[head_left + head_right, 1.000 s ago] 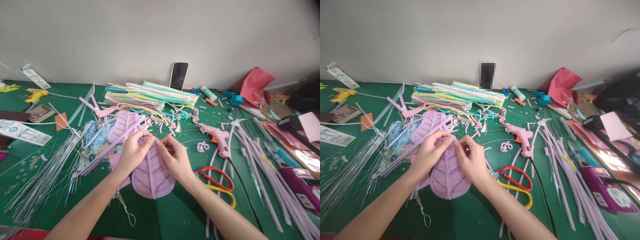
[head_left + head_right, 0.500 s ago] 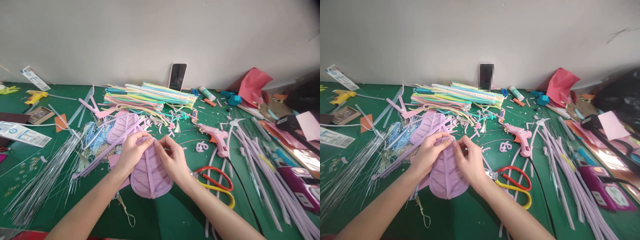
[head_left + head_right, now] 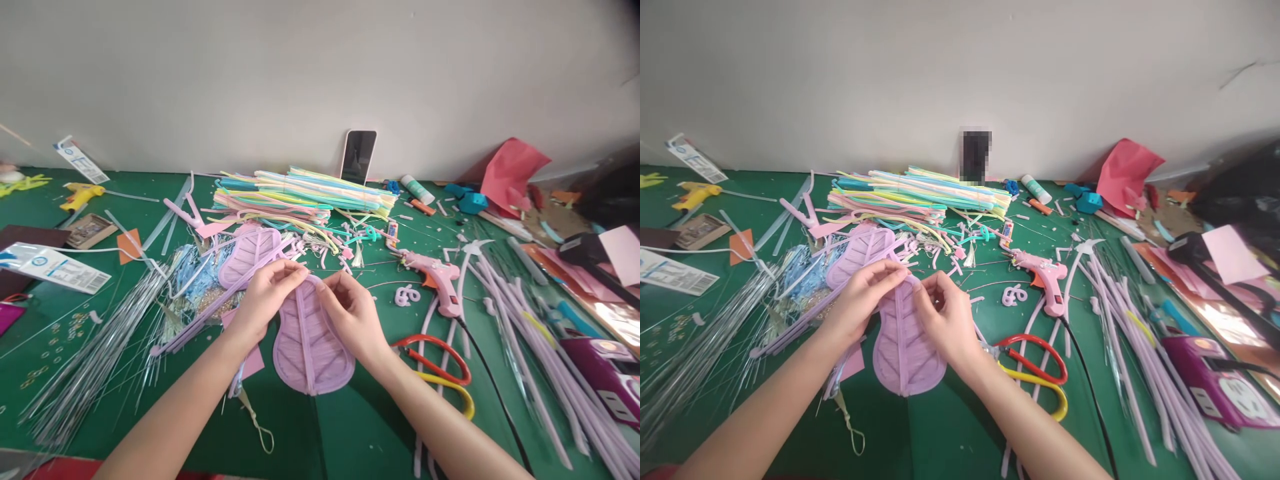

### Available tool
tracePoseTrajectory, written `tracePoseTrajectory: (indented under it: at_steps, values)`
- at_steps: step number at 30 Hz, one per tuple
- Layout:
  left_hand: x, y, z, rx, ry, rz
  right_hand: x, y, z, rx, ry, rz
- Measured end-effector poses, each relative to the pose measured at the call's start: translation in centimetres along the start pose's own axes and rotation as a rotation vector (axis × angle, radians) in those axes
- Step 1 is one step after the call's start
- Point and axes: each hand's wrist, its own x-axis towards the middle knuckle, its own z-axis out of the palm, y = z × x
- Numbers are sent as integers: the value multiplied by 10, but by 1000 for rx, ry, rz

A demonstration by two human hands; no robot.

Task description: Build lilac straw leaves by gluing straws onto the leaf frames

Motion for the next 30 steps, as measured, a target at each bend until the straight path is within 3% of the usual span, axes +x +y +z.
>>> tracePoseTrajectory:
  at_steps: [7,21,25,30]
  values:
    - [-11,5,9,173,71,195,3,1,-1,-7,19,15]
    - [-18,5,14,125,58,152,-2,0,-1,-34,100,2]
    - [-13,6,10,85,7,156,2,-3,-3,47,108,27]
    - [-7,2,3,0,14,62,6,-2,-6,133,132,85]
